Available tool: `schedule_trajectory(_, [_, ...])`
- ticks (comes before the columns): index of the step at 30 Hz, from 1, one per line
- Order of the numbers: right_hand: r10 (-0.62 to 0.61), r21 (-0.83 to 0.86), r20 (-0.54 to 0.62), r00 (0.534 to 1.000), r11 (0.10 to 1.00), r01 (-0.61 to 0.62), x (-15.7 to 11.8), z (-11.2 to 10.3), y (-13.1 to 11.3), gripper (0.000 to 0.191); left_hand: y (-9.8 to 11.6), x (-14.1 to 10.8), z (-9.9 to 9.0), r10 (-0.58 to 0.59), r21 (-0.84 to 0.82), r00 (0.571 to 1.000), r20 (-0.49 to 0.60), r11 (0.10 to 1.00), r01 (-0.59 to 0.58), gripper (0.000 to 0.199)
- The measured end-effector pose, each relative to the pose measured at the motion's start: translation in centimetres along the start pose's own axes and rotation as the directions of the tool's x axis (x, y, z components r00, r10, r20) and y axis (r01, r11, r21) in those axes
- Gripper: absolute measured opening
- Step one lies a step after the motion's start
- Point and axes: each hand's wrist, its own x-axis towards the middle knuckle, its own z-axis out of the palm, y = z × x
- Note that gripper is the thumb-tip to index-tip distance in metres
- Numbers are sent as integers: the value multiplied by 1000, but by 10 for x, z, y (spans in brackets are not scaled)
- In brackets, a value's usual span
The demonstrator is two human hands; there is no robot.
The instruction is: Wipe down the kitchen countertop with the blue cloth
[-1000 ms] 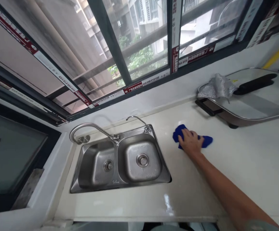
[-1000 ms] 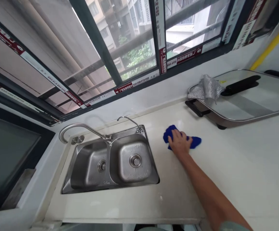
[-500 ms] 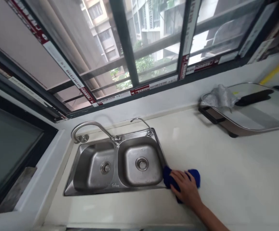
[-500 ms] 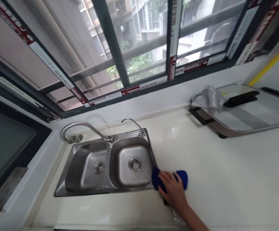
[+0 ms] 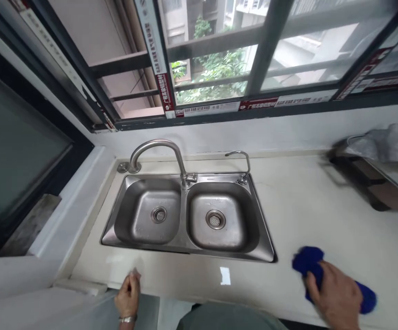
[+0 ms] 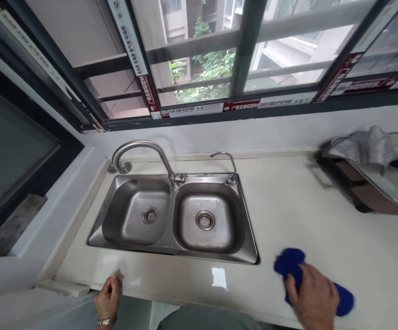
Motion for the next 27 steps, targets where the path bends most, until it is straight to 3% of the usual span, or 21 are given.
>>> schedule_trajectory(2, [-166, 36, 80, 983, 986, 163, -12, -1, -50, 46, -2, 5, 9, -22, -76, 998, -62, 997, 18, 45])
schedule_trajectory(4, [-321, 110, 139, 937, 945, 308, -19, 0, -102, 43, -5, 7, 18, -48, -122, 995, -92, 992, 37, 50])
schedule_trajectory(9, [-661, 311, 153, 734, 738, 599, -2, 5, -198, 45, -10, 7, 36, -104, -219, 982, -161, 973, 67, 46])
schedule_trajectory(14, [-789, 530, 182, 587, 582, 617, 28, 15, -284, 48, -8, 0, 41, -148, -344, 974, -174, 935, 81, 48])
schedule_trajectory(19, [-847, 631, 158, 508, 482, 608, 34, 32, -395, 51, -7, -6, 36, -250, -550, 959, -133, 824, 139, 57])
schedule_trajectory(21, [-872, 650, 179, 455, 452, 611, 35, 34, -435, 53, -9, -13, 27, -327, -630, 937, -121, 755, 182, 62])
schedule_trajectory(24, [-909, 674, 197, 369, 398, 623, 37, 36, -483, 54, -16, -38, 8, -405, -698, 910, -88, 676, 234, 66])
schedule_trajectory(27, [-921, 691, 195, 336, 373, 619, 37, 41, -522, 55, -28, -80, -9, -433, -726, 901, 3, 619, 300, 68])
